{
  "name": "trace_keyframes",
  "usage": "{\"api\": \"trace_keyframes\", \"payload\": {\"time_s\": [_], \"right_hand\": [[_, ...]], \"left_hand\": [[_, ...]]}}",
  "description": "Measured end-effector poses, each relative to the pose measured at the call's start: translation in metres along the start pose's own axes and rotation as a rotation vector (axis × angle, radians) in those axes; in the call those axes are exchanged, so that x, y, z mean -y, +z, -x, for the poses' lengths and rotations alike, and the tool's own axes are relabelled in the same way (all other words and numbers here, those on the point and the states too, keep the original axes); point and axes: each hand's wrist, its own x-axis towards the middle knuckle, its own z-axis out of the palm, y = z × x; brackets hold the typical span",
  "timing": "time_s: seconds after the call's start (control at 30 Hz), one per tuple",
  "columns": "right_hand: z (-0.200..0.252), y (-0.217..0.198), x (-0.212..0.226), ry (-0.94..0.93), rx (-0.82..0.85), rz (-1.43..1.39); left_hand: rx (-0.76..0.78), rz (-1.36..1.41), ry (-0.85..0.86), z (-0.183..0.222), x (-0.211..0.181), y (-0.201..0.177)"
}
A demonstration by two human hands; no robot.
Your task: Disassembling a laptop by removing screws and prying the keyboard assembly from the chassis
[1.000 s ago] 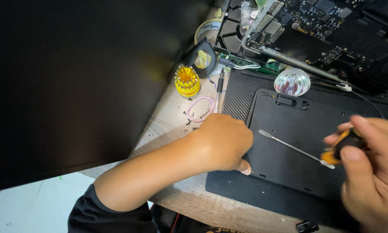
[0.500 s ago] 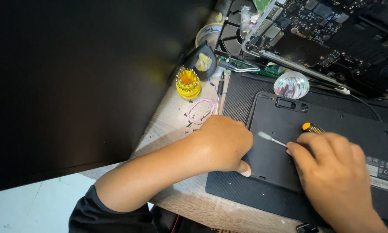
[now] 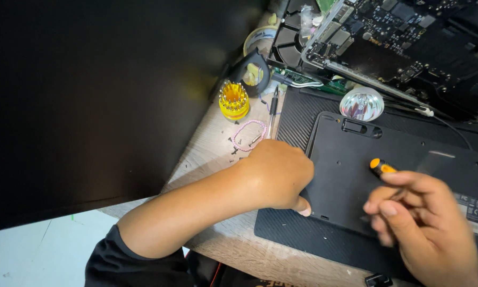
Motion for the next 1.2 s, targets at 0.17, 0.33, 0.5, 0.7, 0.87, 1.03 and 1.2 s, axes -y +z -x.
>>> {"api": "trace_keyframes", "payload": {"time_s": [0.17, 0.33, 0.5, 0.7, 0.87, 1.03, 1.2], "right_hand": [[-0.01, 0.026, -0.034, -0.177, 0.084, -0.401], [-0.009, 0.037, -0.039, -0.338, 0.128, -0.299], [-0.008, 0.037, -0.042, -0.364, 0.16, -0.228], [-0.014, 0.036, -0.035, -0.489, 0.195, -0.098], [-0.002, 0.041, -0.04, -0.578, 0.155, -0.097], [-0.01, 0.04, -0.018, -0.774, 0.275, 0.166], [-0.009, 0.039, -0.023, -0.775, 0.335, 0.224]], "left_hand": [[0.025, 0.009, -0.009, 0.001, -0.001, -0.004], [0.001, 0.015, -0.002, -0.002, 0.001, 0.001], [0.011, 0.018, 0.006, -0.002, 0.001, -0.002], [0.017, 0.039, 0.012, -0.003, 0.003, 0.0], [0.009, 0.025, 0.015, -0.002, 0.002, -0.001], [0.027, 0.023, -0.003, -0.005, -0.004, 0.002], [0.066, 0.008, -0.028, -0.005, -0.014, 0.007]]}}
